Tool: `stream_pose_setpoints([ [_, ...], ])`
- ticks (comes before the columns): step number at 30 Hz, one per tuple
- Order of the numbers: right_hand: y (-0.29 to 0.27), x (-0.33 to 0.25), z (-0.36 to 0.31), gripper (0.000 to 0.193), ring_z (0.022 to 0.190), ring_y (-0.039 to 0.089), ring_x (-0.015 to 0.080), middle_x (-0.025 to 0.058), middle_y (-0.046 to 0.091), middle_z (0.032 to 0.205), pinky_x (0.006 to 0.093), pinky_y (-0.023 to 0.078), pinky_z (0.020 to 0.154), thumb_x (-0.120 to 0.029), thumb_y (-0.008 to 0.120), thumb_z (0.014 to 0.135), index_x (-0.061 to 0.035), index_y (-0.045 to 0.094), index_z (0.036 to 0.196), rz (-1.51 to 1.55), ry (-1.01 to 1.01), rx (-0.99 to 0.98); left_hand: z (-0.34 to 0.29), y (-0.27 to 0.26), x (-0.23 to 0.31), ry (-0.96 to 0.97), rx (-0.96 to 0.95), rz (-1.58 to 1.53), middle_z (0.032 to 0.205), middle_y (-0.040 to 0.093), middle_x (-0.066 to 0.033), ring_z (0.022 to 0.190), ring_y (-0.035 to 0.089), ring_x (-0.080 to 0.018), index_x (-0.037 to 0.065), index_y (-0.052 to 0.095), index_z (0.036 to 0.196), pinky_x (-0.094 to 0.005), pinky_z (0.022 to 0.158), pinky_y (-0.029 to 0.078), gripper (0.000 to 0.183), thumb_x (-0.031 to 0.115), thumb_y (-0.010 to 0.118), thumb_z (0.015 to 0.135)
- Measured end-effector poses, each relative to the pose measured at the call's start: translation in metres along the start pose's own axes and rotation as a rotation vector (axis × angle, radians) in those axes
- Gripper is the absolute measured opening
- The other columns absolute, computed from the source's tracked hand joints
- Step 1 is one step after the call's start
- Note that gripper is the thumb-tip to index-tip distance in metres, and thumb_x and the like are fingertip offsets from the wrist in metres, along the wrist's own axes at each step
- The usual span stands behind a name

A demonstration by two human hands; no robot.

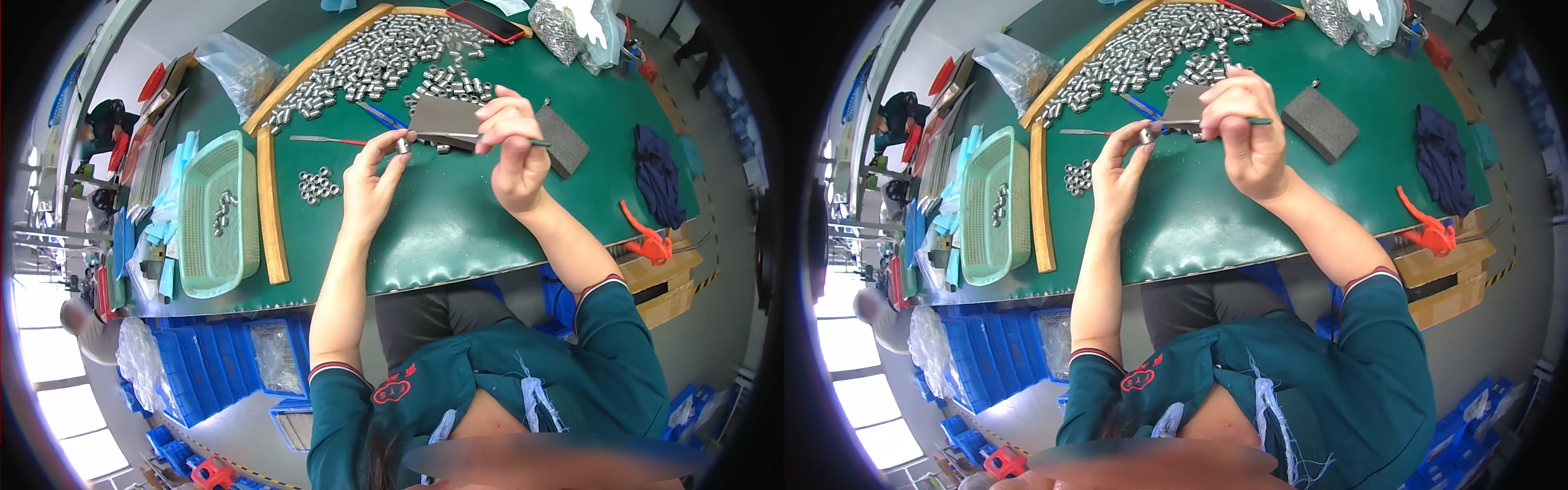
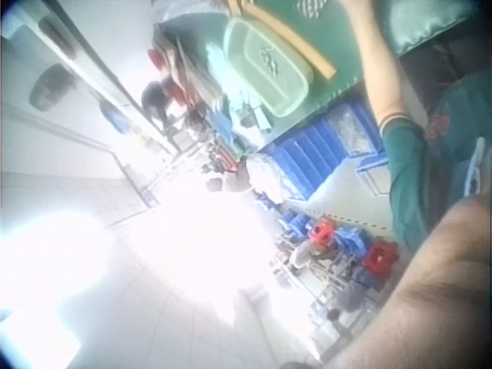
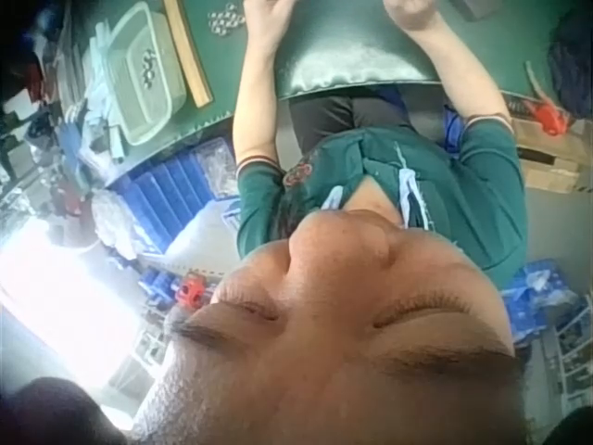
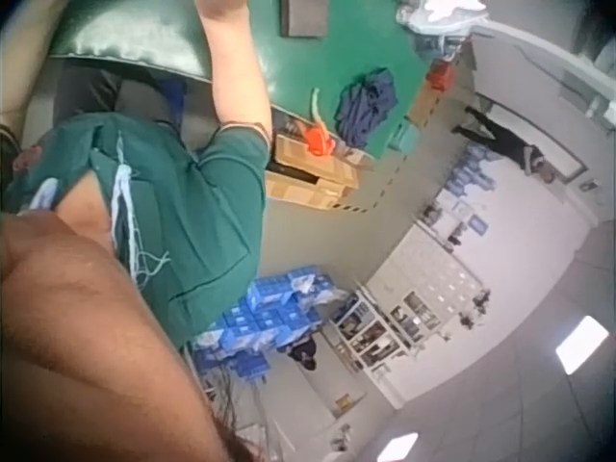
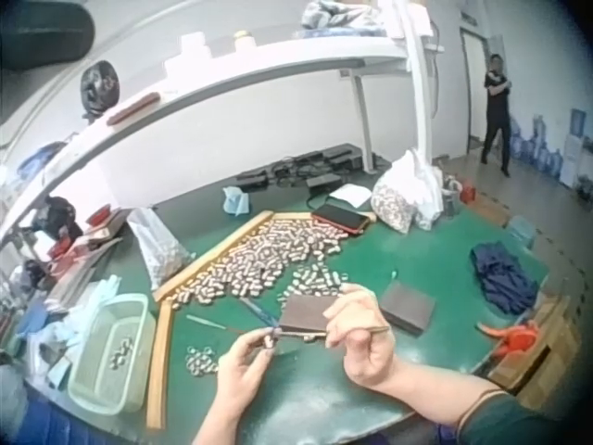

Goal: The person assembles small metal rings by hand, using a thin rod and a support block to process the metal parts.

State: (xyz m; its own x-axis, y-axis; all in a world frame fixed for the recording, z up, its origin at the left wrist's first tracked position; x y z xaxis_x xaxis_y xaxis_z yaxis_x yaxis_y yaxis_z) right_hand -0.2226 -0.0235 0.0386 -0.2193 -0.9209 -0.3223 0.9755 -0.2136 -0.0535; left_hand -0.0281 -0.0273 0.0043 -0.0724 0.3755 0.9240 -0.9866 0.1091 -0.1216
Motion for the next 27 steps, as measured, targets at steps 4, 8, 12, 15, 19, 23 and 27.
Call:
stream_pose_setpoints([
  [4, -0.002, 0.004, 0.002, 0.019, 0.088, 0.058, 0.0192, -0.0013, 0.057, 0.067, 0.0422, 0.034, 0.098, -0.022, 0.043, 0.099, -0.0106, 0.054, 0.088, -0.097, 0.093, -0.063, 0.000, -0.003, 0.001, 0.044, 0.006, 0.136, 0.105, 0.067, -0.0064, 0.100, 0.061, -0.0154, 0.004, 0.060, 0.115, -0.0282, 0.088, 0.046, 0.032, 0.000, 0.064, 0.083],
  [8, 0.002, 0.002, 0.002, 0.019, 0.088, 0.058, 0.0190, -0.0023, 0.058, 0.067, 0.0420, 0.034, 0.097, -0.022, 0.044, 0.098, -0.0109, 0.055, 0.087, -0.118, 0.053, -0.066, 0.000, -0.005, 0.003, 0.096, 0.023, 0.260, 0.101, 0.063, -0.0064, 0.096, 0.061, -0.0159, 0.005, 0.062, 0.112, -0.0278, 0.086, 0.046, 0.031, 0.001, 0.065, 0.081],
  [12, 0.003, -0.003, 0.003, 0.018, 0.089, 0.058, 0.0190, -0.0035, 0.058, 0.067, 0.0420, 0.035, 0.096, -0.023, 0.047, 0.097, -0.0119, 0.056, 0.086, -0.121, 0.036, -0.145, 0.000, -0.005, 0.006, 0.118, 0.035, 0.288, 0.098, 0.062, -0.0063, 0.093, 0.060, -0.0161, 0.005, 0.063, 0.111, -0.0279, 0.085, 0.046, 0.031, 0.002, 0.067, 0.080],
  [15, 0.005, -0.006, 0.002, 0.016, 0.089, 0.059, 0.0191, -0.0038, 0.059, 0.068, 0.0422, 0.036, 0.096, -0.022, 0.049, 0.096, -0.0126, 0.056, 0.085, -0.122, 0.017, -0.169, 0.001, -0.005, 0.007, 0.123, 0.021, 0.298, 0.097, 0.062, -0.0063, 0.093, 0.060, -0.0160, 0.005, 0.063, 0.111, -0.0278, 0.085, 0.046, 0.032, 0.002, 0.067, 0.079],
  [19, 0.005, -0.009, 0.003, 0.014, 0.088, 0.060, 0.0198, -0.0040, 0.060, 0.072, 0.0427, 0.036, 0.096, -0.022, 0.052, 0.094, -0.0129, 0.056, 0.085, -0.117, 0.001, -0.196, 0.000, -0.003, 0.008, 0.126, 0.010, 0.306, 0.098, 0.062, -0.0064, 0.093, 0.059, -0.0161, 0.006, 0.064, 0.110, -0.0275, 0.085, 0.046, 0.031, 0.003, 0.067, 0.080],
  [23, 0.007, -0.012, 0.004, 0.012, 0.087, 0.060, 0.0195, -0.0036, 0.061, 0.076, 0.0431, 0.036, 0.096, -0.022, 0.055, 0.093, -0.0129, 0.057, 0.085, -0.121, 0.007, -0.216, 0.000, -0.003, 0.008, 0.147, -0.002, 0.338, 0.098, 0.063, -0.0064, 0.092, 0.060, -0.0188, 0.007, 0.064, 0.109, -0.0297, 0.086, 0.045, 0.031, 0.004, 0.068, 0.078],
  [27, 0.011, -0.016, 0.006, 0.010, 0.086, 0.060, 0.0180, -0.0029, 0.062, 0.079, 0.0435, 0.037, 0.096, -0.022, 0.058, 0.090, -0.0130, 0.058, 0.084, -0.209, -0.043, -0.313, -0.002, -0.001, 0.008, 0.232, -0.013, 0.469, 0.098, 0.065, -0.0056, 0.093, 0.060, -0.0215, 0.009, 0.065, 0.108, -0.0319, 0.086, 0.044, 0.031, 0.005, 0.069, 0.077],
])
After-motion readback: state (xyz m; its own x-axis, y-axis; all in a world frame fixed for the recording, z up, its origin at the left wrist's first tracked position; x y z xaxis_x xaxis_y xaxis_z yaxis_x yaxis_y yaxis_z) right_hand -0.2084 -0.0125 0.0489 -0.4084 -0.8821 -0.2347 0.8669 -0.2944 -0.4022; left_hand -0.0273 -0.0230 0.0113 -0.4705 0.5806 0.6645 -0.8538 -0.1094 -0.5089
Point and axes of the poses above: each hand's wrist, its own z-axis towards the middle knuckle, its own y-axis out of the palm, x = y × z, the point moved 2 cm from there along z, towards the middle knuckle
